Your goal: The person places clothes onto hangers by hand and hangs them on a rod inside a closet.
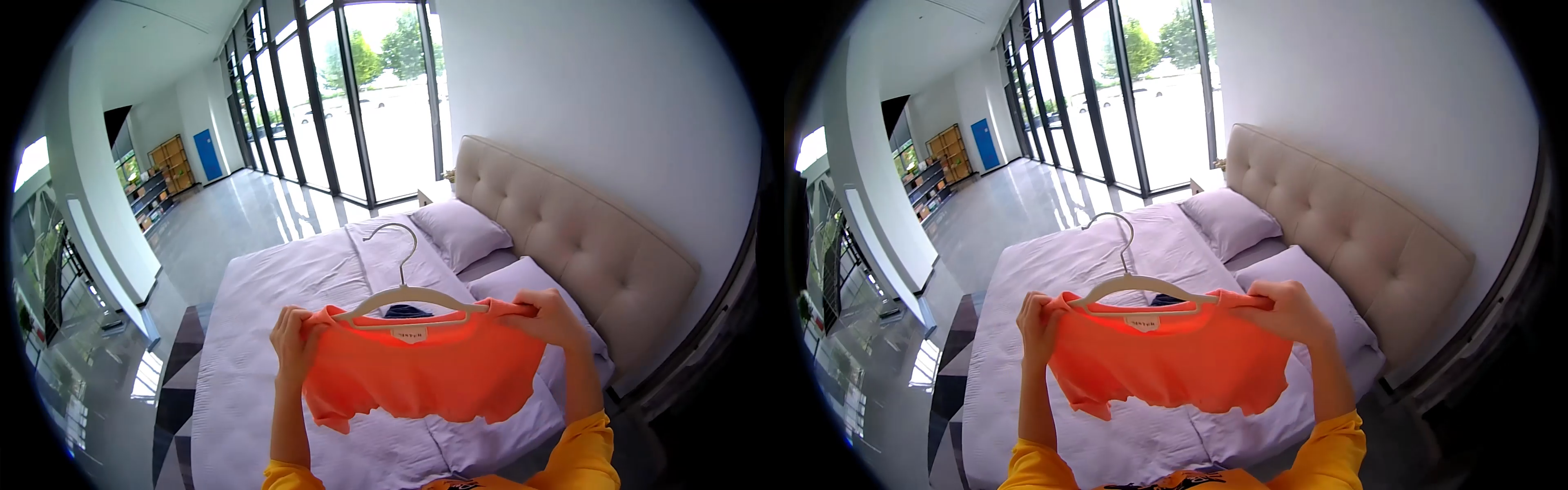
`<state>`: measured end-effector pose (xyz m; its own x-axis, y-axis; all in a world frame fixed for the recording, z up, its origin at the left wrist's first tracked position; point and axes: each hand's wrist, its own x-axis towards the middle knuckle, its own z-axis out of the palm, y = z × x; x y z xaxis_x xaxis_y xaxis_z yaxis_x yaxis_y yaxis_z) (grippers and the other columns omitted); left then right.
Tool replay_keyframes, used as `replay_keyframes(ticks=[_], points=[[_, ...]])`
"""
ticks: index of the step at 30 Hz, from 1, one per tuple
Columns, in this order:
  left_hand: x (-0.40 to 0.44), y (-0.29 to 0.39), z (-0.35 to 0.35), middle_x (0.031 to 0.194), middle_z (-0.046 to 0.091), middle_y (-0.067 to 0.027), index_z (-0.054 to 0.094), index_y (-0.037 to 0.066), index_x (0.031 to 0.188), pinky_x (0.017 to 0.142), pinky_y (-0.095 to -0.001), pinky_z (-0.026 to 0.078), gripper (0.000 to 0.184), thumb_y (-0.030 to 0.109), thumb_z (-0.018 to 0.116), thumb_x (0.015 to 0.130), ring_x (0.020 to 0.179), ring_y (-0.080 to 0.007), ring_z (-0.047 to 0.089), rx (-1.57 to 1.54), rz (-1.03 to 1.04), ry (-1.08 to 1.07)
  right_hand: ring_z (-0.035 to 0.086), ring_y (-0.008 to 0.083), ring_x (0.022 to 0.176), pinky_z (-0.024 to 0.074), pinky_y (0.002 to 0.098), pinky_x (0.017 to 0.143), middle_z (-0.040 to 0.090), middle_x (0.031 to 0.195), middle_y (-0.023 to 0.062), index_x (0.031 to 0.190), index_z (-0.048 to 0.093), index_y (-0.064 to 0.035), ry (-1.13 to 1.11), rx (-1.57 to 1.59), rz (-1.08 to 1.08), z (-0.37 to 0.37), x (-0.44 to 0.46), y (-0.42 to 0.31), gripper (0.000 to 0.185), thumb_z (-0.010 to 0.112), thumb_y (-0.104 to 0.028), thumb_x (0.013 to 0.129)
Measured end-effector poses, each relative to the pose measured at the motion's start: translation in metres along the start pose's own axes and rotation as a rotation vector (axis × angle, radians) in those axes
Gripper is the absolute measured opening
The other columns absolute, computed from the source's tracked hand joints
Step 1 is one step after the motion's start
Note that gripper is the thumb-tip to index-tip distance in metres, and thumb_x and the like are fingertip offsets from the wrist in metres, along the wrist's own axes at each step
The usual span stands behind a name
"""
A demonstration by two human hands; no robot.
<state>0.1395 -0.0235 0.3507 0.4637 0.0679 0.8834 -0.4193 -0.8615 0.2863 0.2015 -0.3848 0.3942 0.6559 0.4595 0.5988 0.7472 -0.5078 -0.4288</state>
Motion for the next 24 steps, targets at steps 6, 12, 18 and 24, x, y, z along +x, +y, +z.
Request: replay_keyframes(ticks=[6, 12, 18, 24], points=[[0.015, 0.020, 0.014, 0.068, 0.051, -0.0092, 0.049, 0.003, 0.073, 0.054, -0.0333, 0.039, 0.018, 0.002, 0.063, 0.063, 0.063, -0.0264, 0.049, -0.202, 0.081, -0.014, 0.043, 0.0080, 0.050, 0.0392, 0.0244, 0.048, 0.049, 0.054, 0.0068, 0.077, 0.060, -0.0006, 0.098, 0.066, 0.255, -0.036, -0.054, -0.035, 0.014, 0.064, -0.012, 0.073], [0.025, 0.032, 0.024, 0.079, 0.052, -0.0095, 0.053, 0.002, 0.088, 0.069, -0.0335, 0.041, 0.025, 0.003, 0.062, 0.065, 0.075, -0.0251, 0.050, -0.406, 0.196, -0.138, 0.048, 0.0063, 0.054, 0.0417, 0.0229, 0.050, 0.056, 0.059, 0.0051, 0.079, 0.061, -0.0002, 0.332, -0.104, 0.333, -0.058, -0.109, -0.106, 0.015, 0.066, -0.014, 0.074], [-0.007, 0.057, 0.099, 0.096, 0.051, -0.0058, 0.045, 0.001, 0.110, 0.081, -0.0282, 0.039, 0.029, 0.008, 0.051, 0.082, 0.088, -0.0153, 0.049, -1.147, -0.200, -0.381, 0.050, 0.0057, 0.058, 0.0427, 0.0225, 0.053, 0.059, 0.062, 0.0032, 0.079, 0.061, 0.0011, 0.564, -0.188, 0.523, -0.089, -0.186, -0.167, 0.015, 0.066, -0.013, 0.075], [-0.019, 0.168, 0.138, 0.083, 0.050, -0.0010, 0.050, 0.002, 0.090, 0.071, -0.0203, 0.038, 0.020, 0.022, 0.045, 0.090, 0.077, -0.0080, 0.044, -1.411, -0.149, -0.478, 0.050, 0.0049, 0.059, 0.0415, 0.0206, 0.054, 0.058, 0.062, 0.0027, 0.078, 0.061, 0.0018, 0.750, -0.309, 0.740, -0.110, -0.264, -0.238, 0.015, 0.066, -0.012, 0.075]])
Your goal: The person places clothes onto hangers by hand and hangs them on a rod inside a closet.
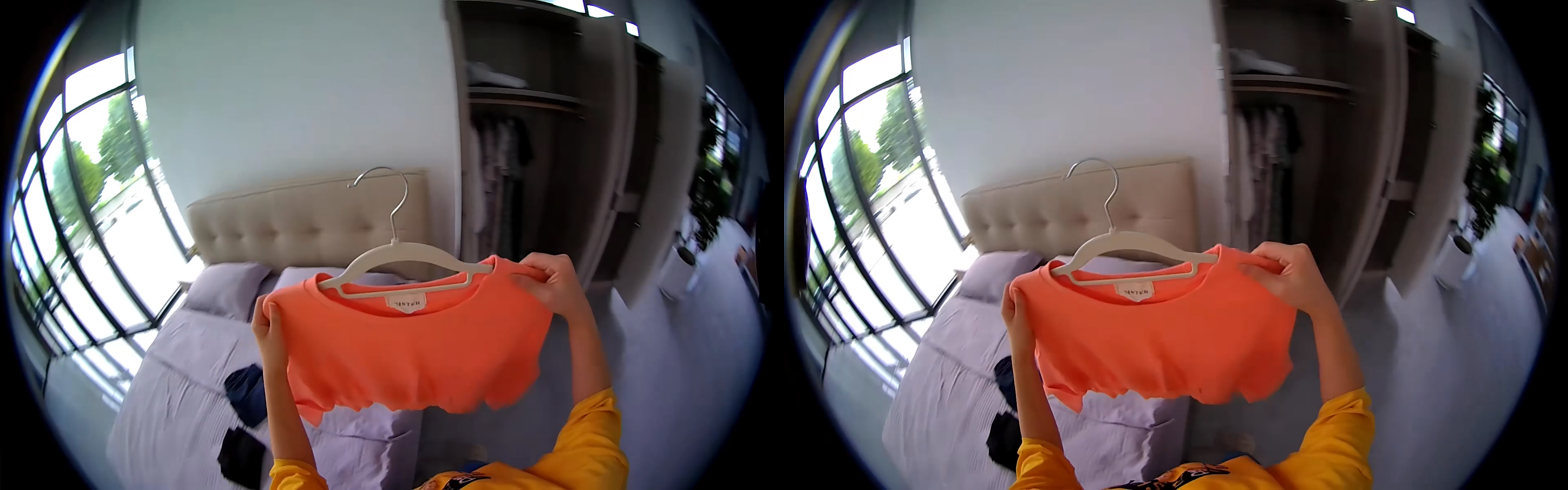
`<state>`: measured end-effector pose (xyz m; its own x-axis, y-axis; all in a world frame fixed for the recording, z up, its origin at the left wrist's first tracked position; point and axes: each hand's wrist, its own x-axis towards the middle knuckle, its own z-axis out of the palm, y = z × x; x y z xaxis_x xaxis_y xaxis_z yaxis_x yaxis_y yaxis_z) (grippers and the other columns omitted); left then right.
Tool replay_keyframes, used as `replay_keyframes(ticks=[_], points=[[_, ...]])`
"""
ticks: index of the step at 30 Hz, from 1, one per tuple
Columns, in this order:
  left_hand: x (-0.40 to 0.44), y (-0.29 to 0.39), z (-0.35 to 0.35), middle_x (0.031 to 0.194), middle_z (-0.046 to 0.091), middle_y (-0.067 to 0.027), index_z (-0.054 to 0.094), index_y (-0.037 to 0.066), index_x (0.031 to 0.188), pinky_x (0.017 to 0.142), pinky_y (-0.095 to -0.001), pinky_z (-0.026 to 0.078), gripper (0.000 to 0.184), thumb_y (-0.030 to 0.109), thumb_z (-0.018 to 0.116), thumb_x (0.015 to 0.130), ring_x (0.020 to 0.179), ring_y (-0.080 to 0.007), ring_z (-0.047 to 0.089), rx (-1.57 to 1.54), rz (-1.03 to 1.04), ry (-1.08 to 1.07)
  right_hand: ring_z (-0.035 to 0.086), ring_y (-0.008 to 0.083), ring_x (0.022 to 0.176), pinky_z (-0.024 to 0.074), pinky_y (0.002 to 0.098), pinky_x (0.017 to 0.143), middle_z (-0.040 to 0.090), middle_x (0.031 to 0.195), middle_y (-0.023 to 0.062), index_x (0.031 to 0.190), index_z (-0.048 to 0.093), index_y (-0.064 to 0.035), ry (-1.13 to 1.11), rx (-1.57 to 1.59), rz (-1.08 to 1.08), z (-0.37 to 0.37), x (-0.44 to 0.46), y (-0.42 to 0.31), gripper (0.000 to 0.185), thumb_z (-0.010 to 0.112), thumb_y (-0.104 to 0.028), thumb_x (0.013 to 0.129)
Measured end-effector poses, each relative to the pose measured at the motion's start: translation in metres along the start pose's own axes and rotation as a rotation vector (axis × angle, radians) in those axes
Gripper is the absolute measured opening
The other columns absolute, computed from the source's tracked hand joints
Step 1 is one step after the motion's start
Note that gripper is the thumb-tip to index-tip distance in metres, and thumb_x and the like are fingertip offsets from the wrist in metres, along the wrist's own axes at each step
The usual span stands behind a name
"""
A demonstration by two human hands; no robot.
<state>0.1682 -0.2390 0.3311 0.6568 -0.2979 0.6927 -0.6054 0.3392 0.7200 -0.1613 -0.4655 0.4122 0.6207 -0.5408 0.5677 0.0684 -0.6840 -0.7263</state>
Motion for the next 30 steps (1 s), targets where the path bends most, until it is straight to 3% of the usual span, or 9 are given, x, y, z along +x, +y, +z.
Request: replay_keyframes(ticks=[3, 10, 14, 15, 16, 18, 19, 23, 30], points=[[0.005, -0.012, 0.059, 0.072, 0.045, 0.0017, 0.048, 0.002, 0.078, 0.062, -0.0204, 0.036, 0.021, 0.020, 0.046, 0.090, 0.069, -0.0070, 0.038, -0.056, -0.002, -0.037, 0.049, 0.0050, 0.057, 0.0406, 0.0208, 0.053, 0.057, 0.060, 0.0022, 0.076, 0.060, 0.0014, 0.127, -0.101, 0.027, -0.043, -0.030, 0.005, 0.017, 0.066, -0.014, 0.076], [-0.015, 0.014, 0.237, 0.065, 0.040, 0.0027, 0.047, 0.001, 0.074, 0.056, -0.0202, 0.034, 0.019, 0.014, 0.051, 0.086, 0.064, -0.0065, 0.035, -0.242, -0.020, -0.334, 0.037, 0.0057, 0.051, 0.0320, 0.0231, 0.046, 0.043, 0.052, -0.0014, 0.068, 0.057, 0.0007, 0.401, -0.352, 0.243, -0.165, -0.114, 0.018, 0.025, 0.068, -0.021, 0.074], [-0.043, 0.034, 0.343, 0.062, 0.037, -0.0005, 0.048, 0.000, 0.071, 0.055, -0.0211, 0.034, 0.015, 0.007, 0.060, 0.076, 0.063, -0.0065, 0.033, -0.181, 0.057, -0.615, 0.037, 0.0042, 0.052, 0.0327, 0.0227, 0.046, 0.044, 0.051, -0.0004, 0.068, 0.057, 0.0016, 0.505, -0.466, 0.375, -0.237, -0.166, 0.032, 0.024, 0.068, -0.019, 0.073], [-0.054, 0.045, 0.369, 0.062, 0.042, -0.0050, 0.051, 0.000, 0.071, 0.056, -0.0256, 0.037, 0.016, 0.006, 0.066, 0.069, 0.061, -0.0112, 0.041, -0.201, 0.042, -0.651, 0.039, 0.0044, 0.052, 0.0341, 0.0225, 0.046, 0.046, 0.052, -0.0003, 0.069, 0.057, 0.0015, 0.536, -0.465, 0.377, -0.251, -0.178, 0.031, 0.023, 0.068, -0.019, 0.073], [-0.066, 0.053, 0.396, 0.062, 0.042, -0.0050, 0.051, 0.000, 0.071, 0.056, -0.0256, 0.037, 0.016, 0.006, 0.066, 0.069, 0.061, -0.0112, 0.041, -0.226, 0.037, -0.678, 0.040, 0.0045, 0.053, 0.0355, 0.0223, 0.047, 0.048, 0.053, -0.0002, 0.070, 0.058, 0.0015, 0.565, -0.468, 0.377, -0.266, -0.189, 0.029, 0.022, 0.068, -0.018, 0.072], [-0.085, 0.069, 0.448, 0.068, 0.048, -0.0087, 0.054, 0.001, 0.074, 0.059, -0.0322, 0.039, 0.019, 0.007, 0.068, 0.063, 0.064, -0.0220, 0.048, -0.157, 0.461, -0.651, 0.041, 0.0052, 0.053, 0.0368, 0.0226, 0.048, 0.050, 0.054, 0.0005, 0.071, 0.058, 0.0014, 0.596, -0.513, 0.425, -0.291, -0.201, 0.027, 0.022, 0.068, -0.018, 0.072], [-0.095, 0.080, 0.470, 0.072, 0.050, -0.0097, 0.055, 0.002, 0.076, 0.061, -0.0363, 0.039, 0.023, 0.010, 0.070, 0.060, 0.068, -0.0299, 0.048, -0.129, 0.550, -0.661, 0.043, 0.0060, 0.052, 0.0382, 0.0228, 0.048, 0.052, 0.055, 0.0012, 0.071, 0.059, 0.0012, 0.603, -0.533, 0.456, -0.301, -0.206, 0.028, 0.021, 0.068, -0.018, 0.072], [-0.139, 0.099, 0.569, 0.073, 0.049, -0.0097, 0.053, 0.003, 0.078, 0.060, -0.0355, 0.036, 0.022, 0.015, 0.068, 0.067, 0.067, -0.0279, 0.047, -0.143, 0.706, -0.722, 0.044, 0.0081, 0.051, 0.0392, 0.0236, 0.048, 0.053, 0.055, 0.0027, 0.071, 0.059, 0.0007, 0.654, -0.650, 0.561, -0.353, -0.231, 0.052, 0.020, 0.068, -0.017, 0.071], [-0.173, 0.099, 0.730, 0.075, 0.048, -0.0078, 0.050, 0.004, 0.079, 0.063, -0.0340, 0.034, 0.023, 0.017, 0.066, 0.069, 0.071, -0.0254, 0.047, -0.224, 0.789, -0.749, 0.050, 0.0100, 0.056, 0.0418, 0.0241, 0.053, 0.056, 0.060, 0.0051, 0.073, 0.059, 0.0012, 0.813, -0.629, 0.697, -0.433, -0.237, 0.116, 0.018, 0.067, -0.015, 0.070]])
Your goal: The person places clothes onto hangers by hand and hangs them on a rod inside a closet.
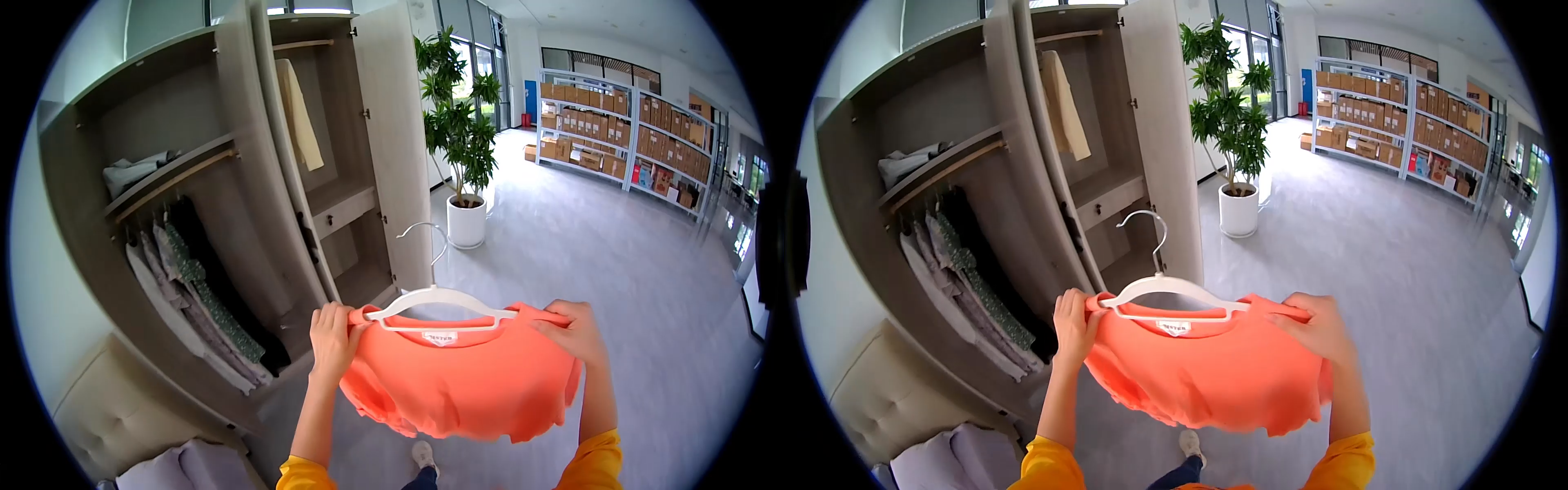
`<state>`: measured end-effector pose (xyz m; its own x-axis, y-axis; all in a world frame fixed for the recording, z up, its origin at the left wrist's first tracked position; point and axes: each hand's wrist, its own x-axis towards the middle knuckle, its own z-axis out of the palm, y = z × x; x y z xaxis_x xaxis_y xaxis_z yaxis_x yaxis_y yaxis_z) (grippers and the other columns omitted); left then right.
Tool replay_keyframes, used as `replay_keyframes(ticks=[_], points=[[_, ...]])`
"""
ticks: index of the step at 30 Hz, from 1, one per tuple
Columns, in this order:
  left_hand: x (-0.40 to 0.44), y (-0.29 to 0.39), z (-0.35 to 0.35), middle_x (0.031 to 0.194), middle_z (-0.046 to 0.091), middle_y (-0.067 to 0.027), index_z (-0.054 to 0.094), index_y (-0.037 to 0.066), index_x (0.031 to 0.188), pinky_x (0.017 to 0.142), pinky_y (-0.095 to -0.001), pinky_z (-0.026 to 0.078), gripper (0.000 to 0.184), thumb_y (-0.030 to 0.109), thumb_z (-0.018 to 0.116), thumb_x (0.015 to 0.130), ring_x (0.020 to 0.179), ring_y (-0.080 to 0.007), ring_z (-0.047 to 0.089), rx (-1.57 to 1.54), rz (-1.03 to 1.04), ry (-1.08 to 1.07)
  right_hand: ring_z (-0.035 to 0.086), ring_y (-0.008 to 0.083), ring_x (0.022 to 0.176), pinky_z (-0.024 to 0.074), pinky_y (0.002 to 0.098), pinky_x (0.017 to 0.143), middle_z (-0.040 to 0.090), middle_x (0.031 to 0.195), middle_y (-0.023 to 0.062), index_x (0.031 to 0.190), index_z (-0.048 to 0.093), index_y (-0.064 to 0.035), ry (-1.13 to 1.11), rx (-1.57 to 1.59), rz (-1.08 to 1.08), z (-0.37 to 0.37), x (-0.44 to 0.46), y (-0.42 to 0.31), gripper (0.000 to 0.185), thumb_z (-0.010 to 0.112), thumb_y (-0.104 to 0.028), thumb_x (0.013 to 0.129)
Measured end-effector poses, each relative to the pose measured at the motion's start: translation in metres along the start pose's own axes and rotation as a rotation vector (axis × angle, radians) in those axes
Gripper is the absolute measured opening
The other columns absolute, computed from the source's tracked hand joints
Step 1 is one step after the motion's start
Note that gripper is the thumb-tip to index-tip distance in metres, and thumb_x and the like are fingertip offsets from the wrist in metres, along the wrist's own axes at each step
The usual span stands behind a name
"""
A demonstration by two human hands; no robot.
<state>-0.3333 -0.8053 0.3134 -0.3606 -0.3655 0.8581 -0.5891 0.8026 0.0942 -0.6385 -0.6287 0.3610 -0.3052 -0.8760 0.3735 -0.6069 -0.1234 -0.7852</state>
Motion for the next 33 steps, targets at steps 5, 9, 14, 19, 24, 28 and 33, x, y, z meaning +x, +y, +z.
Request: replay_keyframes(ticks=[5, 9, 14, 19, 24, 28, 33], points=[[0.081, -0.055, 0.077, 0.074, 0.048, -0.0076, 0.050, 0.005, 0.079, 0.062, -0.0339, 0.033, 0.022, 0.018, 0.065, 0.070, 0.070, -0.0254, 0.047, -0.044, 0.027, 0.053, 0.049, 0.0078, 0.062, 0.0414, 0.0231, 0.057, 0.057, 0.067, 0.0023, 0.077, 0.058, 0.0011, -0.102, 0.061, 0.004, -0.014, 0.085, 0.020, 0.018, 0.065, -0.014, 0.071], [0.130, -0.100, 0.136, 0.074, 0.047, -0.0077, 0.051, 0.004, 0.080, 0.062, -0.0338, 0.033, 0.023, 0.019, 0.065, 0.070, 0.070, -0.0250, 0.046, -0.114, 0.011, 0.086, 0.043, 0.0062, 0.060, 0.0374, 0.0224, 0.054, 0.050, 0.063, -0.0007, 0.072, 0.054, 0.0002, 0.089, 0.151, 0.024, -0.001, 0.150, 0.033, 0.015, 0.063, -0.012, 0.071], [0.183, -0.168, 0.202, 0.075, 0.048, -0.0074, 0.051, 0.004, 0.081, 0.063, -0.0331, 0.034, 0.023, 0.019, 0.065, 0.071, 0.071, -0.0249, 0.046, -0.093, 0.007, 0.102, 0.045, 0.0065, 0.059, 0.0380, 0.0228, 0.053, 0.051, 0.062, -0.0002, 0.072, 0.057, 0.0007, 0.085, 0.058, -0.153, 0.023, 0.249, 0.061, 0.015, 0.062, -0.013, 0.074], [0.267, -0.235, 0.264, 0.081, 0.049, -0.0081, 0.051, 0.004, 0.085, 0.072, -0.0348, 0.035, 0.018, 0.014, 0.062, 0.075, 0.076, -0.0264, 0.047, -0.061, 0.034, 0.086, 0.040, 0.0051, 0.053, 0.0338, 0.0208, 0.048, 0.048, 0.056, -0.0011, 0.069, 0.057, 0.0020, 0.161, 0.214, -0.243, 0.049, 0.366, 0.089, 0.010, 0.059, -0.007, 0.073], [0.373, -0.312, 0.307, 0.089, 0.051, -0.0096, 0.052, 0.004, 0.093, 0.086, -0.0393, 0.033, 0.020, 0.015, 0.059, 0.077, 0.089, -0.0282, 0.047, 0.103, 0.128, 0.184, 0.038, 0.0045, 0.053, 0.0305, 0.0206, 0.047, 0.045, 0.056, -0.0015, 0.069, 0.056, 0.0027, 0.213, 0.275, -0.368, 0.073, 0.501, 0.091, 0.009, 0.056, -0.005, 0.074], [0.442, -0.372, 0.317, 0.099, 0.053, -0.0101, 0.052, 0.004, 0.102, 0.089, -0.0392, 0.032, 0.025, 0.018, 0.054, 0.081, 0.096, -0.0288, 0.047, 0.276, 0.123, 0.216, 0.036, 0.0045, 0.053, 0.0291, 0.0207, 0.048, 0.043, 0.056, -0.0021, 0.071, 0.057, 0.0026, 0.258, 0.367, -0.443, 0.104, 0.605, 0.075, 0.011, 0.056, -0.007, 0.075], [0.509, -0.454, 0.318, 0.111, 0.051, -0.0110, 0.046, 0.005, 0.118, 0.094, -0.0397, 0.031, 0.039, 0.027, 0.048, 0.086, 0.105, -0.0265, 0.046, 0.569, 0.138, 0.111, 0.034, 0.0052, 0.054, 0.0285, 0.0210, 0.049, 0.041, 0.056, -0.0025, 0.073, 0.056, 0.0032, 0.326, 0.324, -0.620, 0.153, 0.722, 0.053, 0.019, 0.059, -0.015, 0.077]])
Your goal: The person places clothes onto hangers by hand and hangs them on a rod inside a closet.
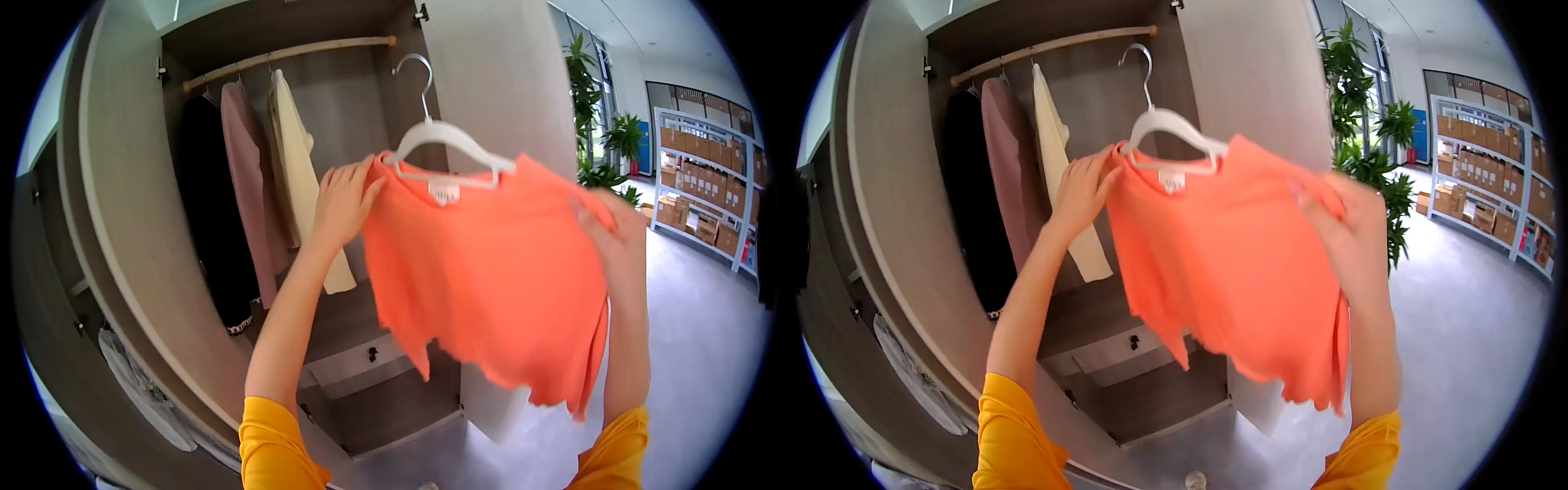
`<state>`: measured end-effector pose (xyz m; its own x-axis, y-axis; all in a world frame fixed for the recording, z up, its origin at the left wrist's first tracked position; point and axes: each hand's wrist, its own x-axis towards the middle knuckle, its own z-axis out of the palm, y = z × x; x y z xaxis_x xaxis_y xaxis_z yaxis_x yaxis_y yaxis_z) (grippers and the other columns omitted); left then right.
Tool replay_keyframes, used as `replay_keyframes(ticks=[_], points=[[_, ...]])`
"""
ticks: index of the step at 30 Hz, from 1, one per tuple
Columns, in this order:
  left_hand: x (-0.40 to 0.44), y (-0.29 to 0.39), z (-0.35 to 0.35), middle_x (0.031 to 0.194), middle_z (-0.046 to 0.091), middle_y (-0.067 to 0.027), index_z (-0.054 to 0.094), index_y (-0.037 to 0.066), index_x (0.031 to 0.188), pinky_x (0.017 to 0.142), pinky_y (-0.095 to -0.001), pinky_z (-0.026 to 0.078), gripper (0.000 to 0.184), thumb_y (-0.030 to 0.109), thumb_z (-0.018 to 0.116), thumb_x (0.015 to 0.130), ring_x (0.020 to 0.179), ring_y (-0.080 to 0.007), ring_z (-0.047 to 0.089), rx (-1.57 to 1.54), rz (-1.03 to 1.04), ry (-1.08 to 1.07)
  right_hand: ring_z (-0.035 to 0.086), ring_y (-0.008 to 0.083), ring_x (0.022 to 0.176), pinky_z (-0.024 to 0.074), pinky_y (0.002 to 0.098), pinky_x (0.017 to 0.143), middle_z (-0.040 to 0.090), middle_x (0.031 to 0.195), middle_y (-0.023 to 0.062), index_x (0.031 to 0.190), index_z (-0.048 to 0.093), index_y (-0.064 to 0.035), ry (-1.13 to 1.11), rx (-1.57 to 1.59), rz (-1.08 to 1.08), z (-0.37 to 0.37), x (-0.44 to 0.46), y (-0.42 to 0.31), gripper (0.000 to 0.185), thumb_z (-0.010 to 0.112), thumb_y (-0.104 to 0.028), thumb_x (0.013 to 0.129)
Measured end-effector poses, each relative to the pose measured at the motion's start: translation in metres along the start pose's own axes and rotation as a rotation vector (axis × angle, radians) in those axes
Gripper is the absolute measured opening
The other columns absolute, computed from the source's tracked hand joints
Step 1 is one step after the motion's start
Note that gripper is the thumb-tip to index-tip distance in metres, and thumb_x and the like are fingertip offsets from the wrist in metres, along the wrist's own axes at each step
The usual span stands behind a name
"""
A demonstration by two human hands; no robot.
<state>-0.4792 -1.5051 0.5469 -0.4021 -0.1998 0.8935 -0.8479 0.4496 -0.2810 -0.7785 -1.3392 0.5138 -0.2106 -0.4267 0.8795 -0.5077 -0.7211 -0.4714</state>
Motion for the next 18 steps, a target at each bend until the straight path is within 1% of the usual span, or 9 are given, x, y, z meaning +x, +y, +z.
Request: replay_keyframes(ticks=[2, 6, 9, 10, 12, 13, 15, 16, 18], points=[[0.018, -0.020, 0.009, 0.121, 0.046, -0.0139, 0.037, 0.004, 0.126, 0.095, -0.0382, 0.031, 0.045, 0.026, 0.045, 0.087, 0.111, -0.0272, 0.044, -0.219, -0.048, -0.194, 0.034, 0.0056, 0.054, 0.0285, 0.0218, 0.049, 0.040, 0.056, -0.0020, 0.072, 0.056, 0.0027, 0.025, 0.045, 0.007, 0.035, 0.026, 0.007, 0.023, 0.058, -0.019, 0.078], [0.048, -0.061, 0.050, 0.128, 0.040, -0.0162, 0.031, 0.004, 0.130, 0.097, -0.0370, 0.030, 0.050, 0.026, 0.044, 0.088, 0.116, -0.0295, 0.040, -0.283, 0.034, -0.081, 0.036, 0.0073, 0.053, 0.0309, 0.0240, 0.049, 0.043, 0.054, 0.0001, 0.072, 0.057, 0.0027, 0.046, 0.015, -0.058, 0.103, 0.093, 0.022, 0.024, 0.057, -0.020, 0.078], [0.068, -0.073, 0.075, 0.133, 0.034, -0.0172, 0.027, 0.003, 0.132, 0.101, -0.0347, 0.026, 0.053, 0.029, 0.043, 0.089, 0.123, -0.0289, 0.033, -0.450, -0.088, -0.099, 0.039, 0.0102, 0.051, 0.0339, 0.0268, 0.049, 0.045, 0.053, 0.0034, 0.071, 0.058, 0.0024, 0.119, 0.082, -0.194, 0.156, 0.137, 0.039, 0.025, 0.057, -0.022, 0.078], [0.070, -0.076, 0.082, 0.134, 0.032, -0.0177, 0.026, 0.002, 0.133, 0.103, -0.0339, 0.024, 0.055, 0.031, 0.042, 0.089, 0.125, -0.0283, 0.030, -0.587, -0.140, -0.140, 0.039, 0.0102, 0.051, 0.0339, 0.0268, 0.049, 0.045, 0.053, 0.0034, 0.071, 0.058, 0.0024, 0.119, 0.086, -0.201, 0.172, 0.151, 0.043, 0.025, 0.057, -0.022, 0.078], [0.074, -0.083, 0.094, 0.138, 0.025, -0.0181, 0.021, 0.000, 0.134, 0.104, -0.0319, 0.019, 0.060, 0.037, 0.039, 0.090, 0.129, -0.0257, 0.022, -0.761, -0.191, -0.213, 0.045, 0.0180, 0.050, 0.0377, 0.0321, 0.051, 0.050, 0.054, 0.0086, 0.068, 0.057, 0.0019, 0.109, 0.100, -0.219, 0.204, 0.175, 0.053, 0.028, 0.057, -0.025, 0.076], [0.078, -0.089, 0.101, 0.138, 0.025, -0.0181, 0.021, 0.000, 0.134, 0.104, -0.0319, 0.019, 0.060, 0.037, 0.039, 0.090, 0.129, -0.0257, 0.022, -0.753, -0.183, -0.205, 0.045, 0.0180, 0.050, 0.0377, 0.0321, 0.051, 0.050, 0.054, 0.0086, 0.068, 0.057, 0.0019, 0.116, 0.107, -0.229, 0.222, 0.189, 0.061, 0.028, 0.057, -0.025, 0.076], [0.089, -0.097, 0.114, 0.139, 0.023, -0.0164, 0.020, 0.001, 0.135, 0.105, -0.0311, 0.017, 0.061, 0.040, 0.036, 0.091, 0.130, -0.0240, 0.021, -0.897, -0.165, -0.104, 0.052, 0.0262, 0.054, 0.0401, 0.0363, 0.053, 0.055, 0.057, 0.0125, 0.066, 0.057, 0.0014, 0.138, -0.001, -0.229, 0.253, 0.217, 0.074, 0.029, 0.056, -0.026, 0.075], [0.095, -0.101, 0.117, 0.139, 0.023, -0.0164, 0.020, 0.001, 0.135, 0.105, -0.0311, 0.017, 0.061, 0.040, 0.036, 0.091, 0.130, -0.0240, 0.021, -0.896, -0.159, -0.098, 0.052, 0.0262, 0.054, 0.0401, 0.0363, 0.053, 0.055, 0.057, 0.0125, 0.066, 0.057, 0.0014, 0.143, -0.002, -0.236, 0.265, 0.227, 0.077, 0.029, 0.056, -0.026, 0.075], [0.108, -0.114, 0.120, 0.140, 0.022, -0.0143, 0.019, 0.002, 0.135, 0.105, -0.0296, 0.016, 0.062, 0.042, 0.035, 0.091, 0.130, -0.0220, 0.020, -1.085, -0.224, -0.086, 0.056, 0.0330, 0.062, 0.0435, 0.0396, 0.058, 0.060, 0.065, 0.0161, 0.067, 0.060, 0.0004, 0.141, 0.009, -0.200, 0.290, 0.245, 0.080, 0.028, 0.056, -0.026, 0.075]])
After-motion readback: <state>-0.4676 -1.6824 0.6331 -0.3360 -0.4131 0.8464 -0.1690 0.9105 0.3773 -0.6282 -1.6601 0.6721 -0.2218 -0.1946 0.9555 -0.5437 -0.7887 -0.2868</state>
